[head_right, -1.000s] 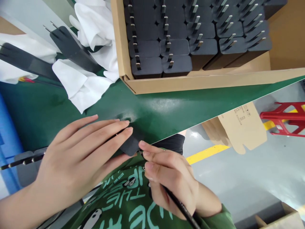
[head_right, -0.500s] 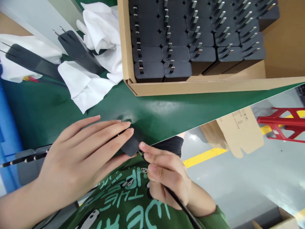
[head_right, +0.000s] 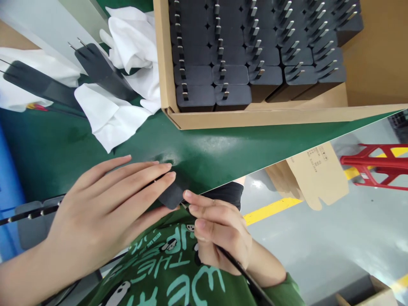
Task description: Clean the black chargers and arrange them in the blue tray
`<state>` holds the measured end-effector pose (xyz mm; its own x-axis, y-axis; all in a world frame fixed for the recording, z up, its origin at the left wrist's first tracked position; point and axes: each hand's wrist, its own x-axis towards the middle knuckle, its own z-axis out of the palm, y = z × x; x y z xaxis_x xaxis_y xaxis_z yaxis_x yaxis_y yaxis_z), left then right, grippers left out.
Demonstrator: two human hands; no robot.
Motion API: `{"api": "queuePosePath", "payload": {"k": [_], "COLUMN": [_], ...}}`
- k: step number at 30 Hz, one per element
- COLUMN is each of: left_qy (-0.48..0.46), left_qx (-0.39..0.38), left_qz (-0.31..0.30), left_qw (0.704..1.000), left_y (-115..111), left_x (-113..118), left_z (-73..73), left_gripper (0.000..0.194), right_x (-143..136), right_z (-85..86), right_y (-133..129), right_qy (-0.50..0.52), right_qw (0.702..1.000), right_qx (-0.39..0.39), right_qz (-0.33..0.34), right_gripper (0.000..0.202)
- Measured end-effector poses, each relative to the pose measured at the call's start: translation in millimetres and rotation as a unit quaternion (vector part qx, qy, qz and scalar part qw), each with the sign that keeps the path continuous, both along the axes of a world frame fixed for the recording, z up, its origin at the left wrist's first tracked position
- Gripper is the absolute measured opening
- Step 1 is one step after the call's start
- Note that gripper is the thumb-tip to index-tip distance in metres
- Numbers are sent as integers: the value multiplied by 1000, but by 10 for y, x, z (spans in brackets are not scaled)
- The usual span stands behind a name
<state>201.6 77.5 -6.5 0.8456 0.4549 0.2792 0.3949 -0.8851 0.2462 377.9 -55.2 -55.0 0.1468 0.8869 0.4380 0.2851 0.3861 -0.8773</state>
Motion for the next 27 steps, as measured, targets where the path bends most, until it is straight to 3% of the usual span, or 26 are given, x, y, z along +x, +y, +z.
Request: {"api": "queuePosePath", "payload": {"k": [10,19,24,27], "left_qy": [4,-1,3,-1], "left_qx": [0,-13,-21,-20], "left_qz": [-4,-7,-4,0], "left_qw": [1000,1000,1000,1000], "left_y": [8,8,2,-4], "left_x": [6,1,-2,-6], "left_z": [-3,13,16,10], "left_gripper": [24,23,24,25], "right_x": [-39,-111,-88,-83], "right_z": [-50,-87,-142,-179], "right_y": [28,166,132,115], "right_qy": [18,53,43,62], "right_qw": [999,993,996,993], "right_qx": [12,79,75,89], "right_qz": [-24,-76,-34,-52], "right_gripper": [38,35,38,38]}}
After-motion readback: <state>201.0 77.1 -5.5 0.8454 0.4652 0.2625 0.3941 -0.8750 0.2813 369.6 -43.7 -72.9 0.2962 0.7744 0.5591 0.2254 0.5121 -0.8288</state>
